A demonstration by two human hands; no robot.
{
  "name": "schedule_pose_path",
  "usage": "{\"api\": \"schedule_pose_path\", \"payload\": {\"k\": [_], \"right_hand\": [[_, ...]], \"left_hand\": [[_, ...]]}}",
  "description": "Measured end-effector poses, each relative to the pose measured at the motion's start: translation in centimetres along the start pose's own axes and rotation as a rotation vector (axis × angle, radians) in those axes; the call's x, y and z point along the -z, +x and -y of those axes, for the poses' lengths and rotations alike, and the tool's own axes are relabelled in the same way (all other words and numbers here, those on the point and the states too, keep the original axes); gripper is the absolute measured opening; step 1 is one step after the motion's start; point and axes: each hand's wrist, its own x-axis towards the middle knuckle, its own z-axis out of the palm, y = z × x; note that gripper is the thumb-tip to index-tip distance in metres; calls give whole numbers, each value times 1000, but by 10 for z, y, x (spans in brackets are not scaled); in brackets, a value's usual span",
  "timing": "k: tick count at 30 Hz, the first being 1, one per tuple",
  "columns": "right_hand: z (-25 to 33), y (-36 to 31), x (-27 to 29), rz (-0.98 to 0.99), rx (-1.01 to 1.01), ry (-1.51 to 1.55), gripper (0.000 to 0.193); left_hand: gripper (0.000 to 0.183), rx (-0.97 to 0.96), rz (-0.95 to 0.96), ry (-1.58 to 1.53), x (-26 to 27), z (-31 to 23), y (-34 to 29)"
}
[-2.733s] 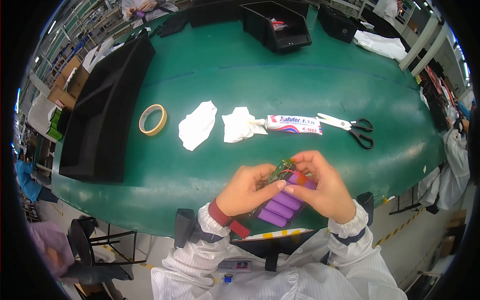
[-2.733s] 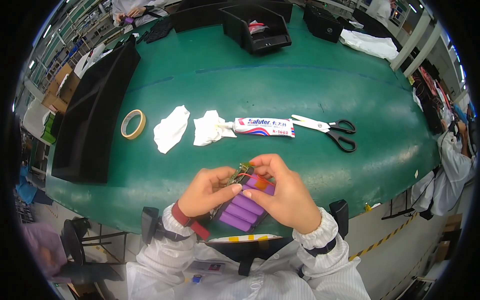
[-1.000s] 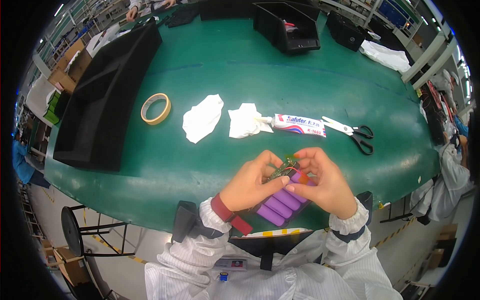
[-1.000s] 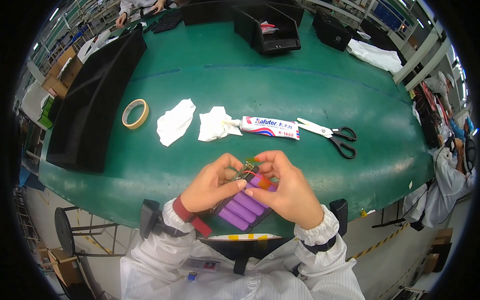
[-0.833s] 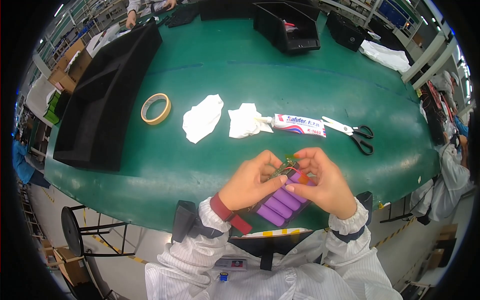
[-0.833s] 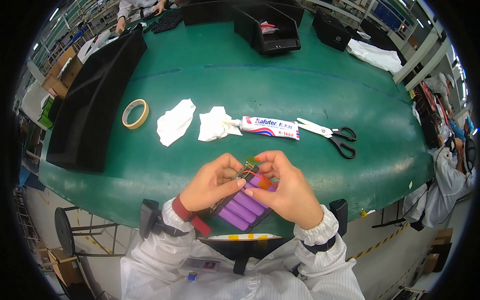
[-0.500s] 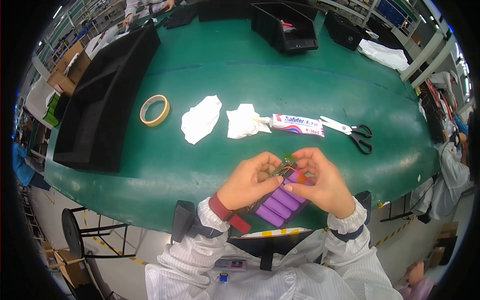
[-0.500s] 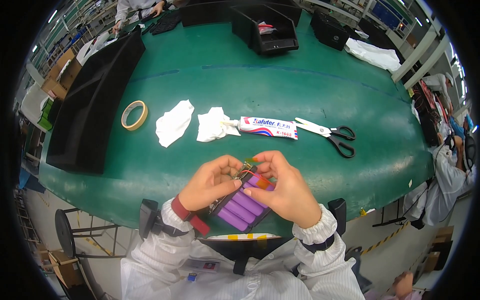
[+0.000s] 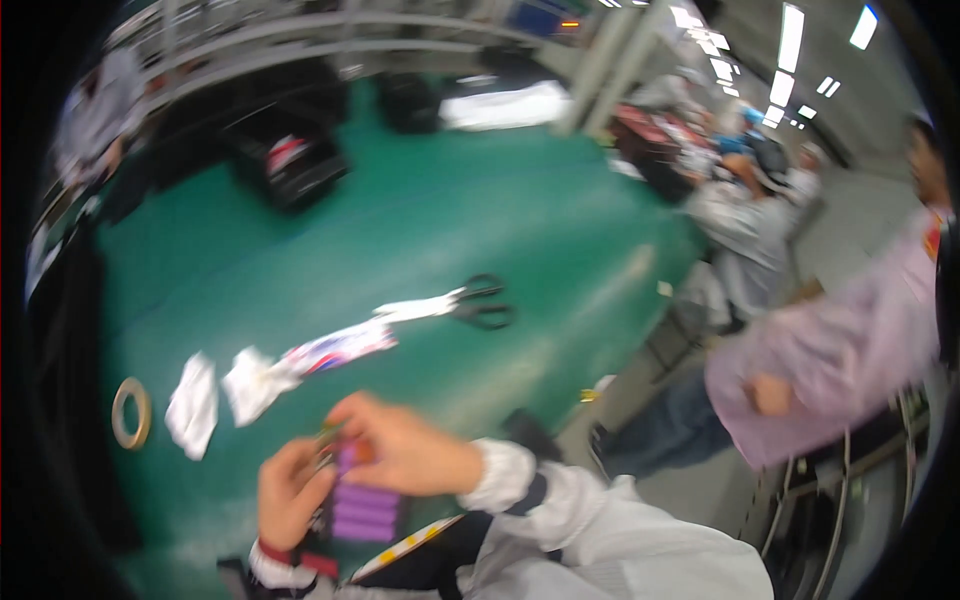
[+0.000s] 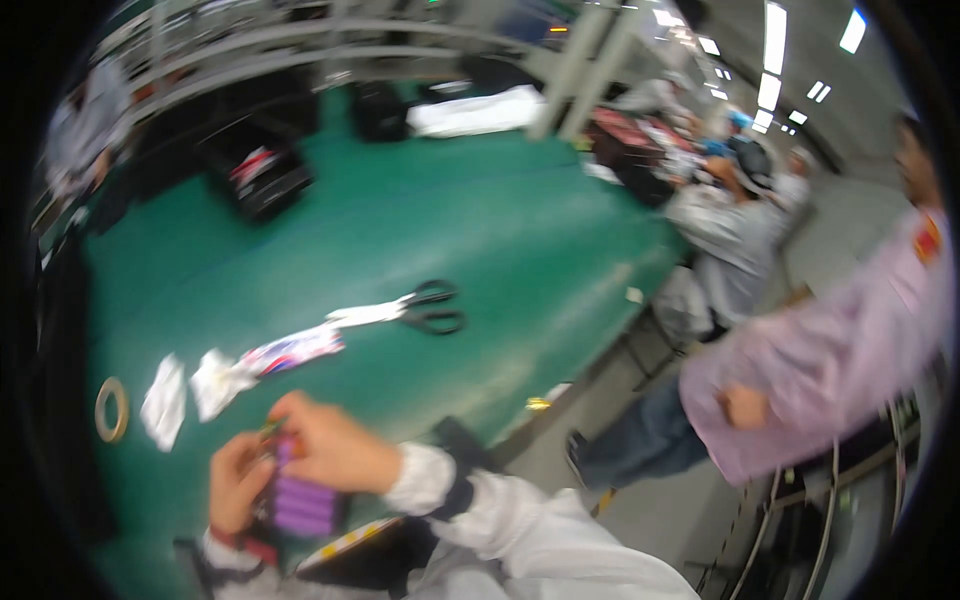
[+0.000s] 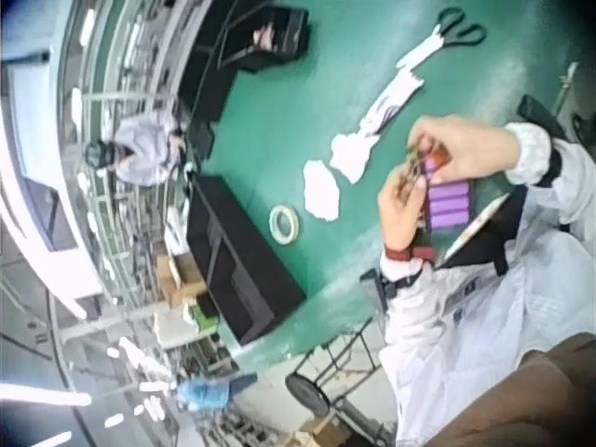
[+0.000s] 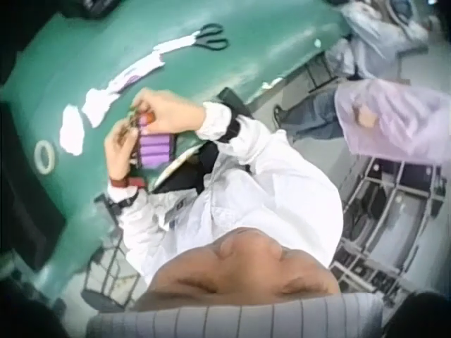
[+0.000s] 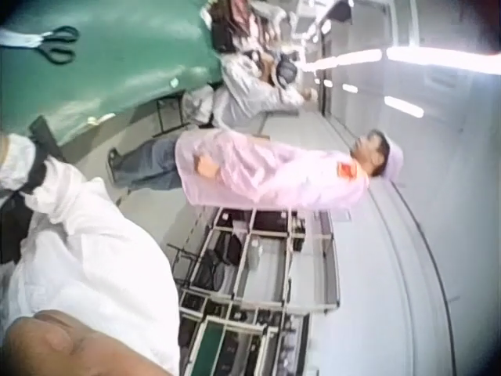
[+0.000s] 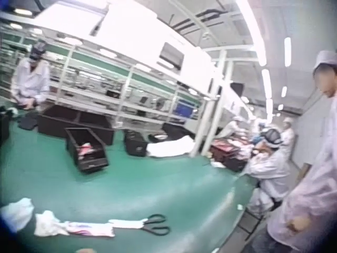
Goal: The person assembles an electronics battery pack by attaching a circuit board to multiple battery cells, using adhesive tape and glue to secure the components together.
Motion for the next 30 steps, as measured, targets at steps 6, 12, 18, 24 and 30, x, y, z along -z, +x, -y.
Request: {"api": "schedule_pose_path", "payload": {"k": [6, 12, 18, 24, 30], "right_hand": [[6, -10, 7, -43, 19, 24, 50], [5, -9, 6, -17, 21, 0, 48], [11, -7, 0, -12, 0, 23, 53], [22, -8, 1, -32, -14, -4, 52], [25, -9, -2, -54, -14, -46, 50]], "left_hand": [[24, -36, -25, 26, -18, -7, 4], [25, 36, 16, 56, -21, -14, 1], [24, -53, -62, 4, -18, -5, 3], [25, -34, 3, -60, -11, 0, 4], [25, -5, 7, -110, -10, 0, 2]]}}
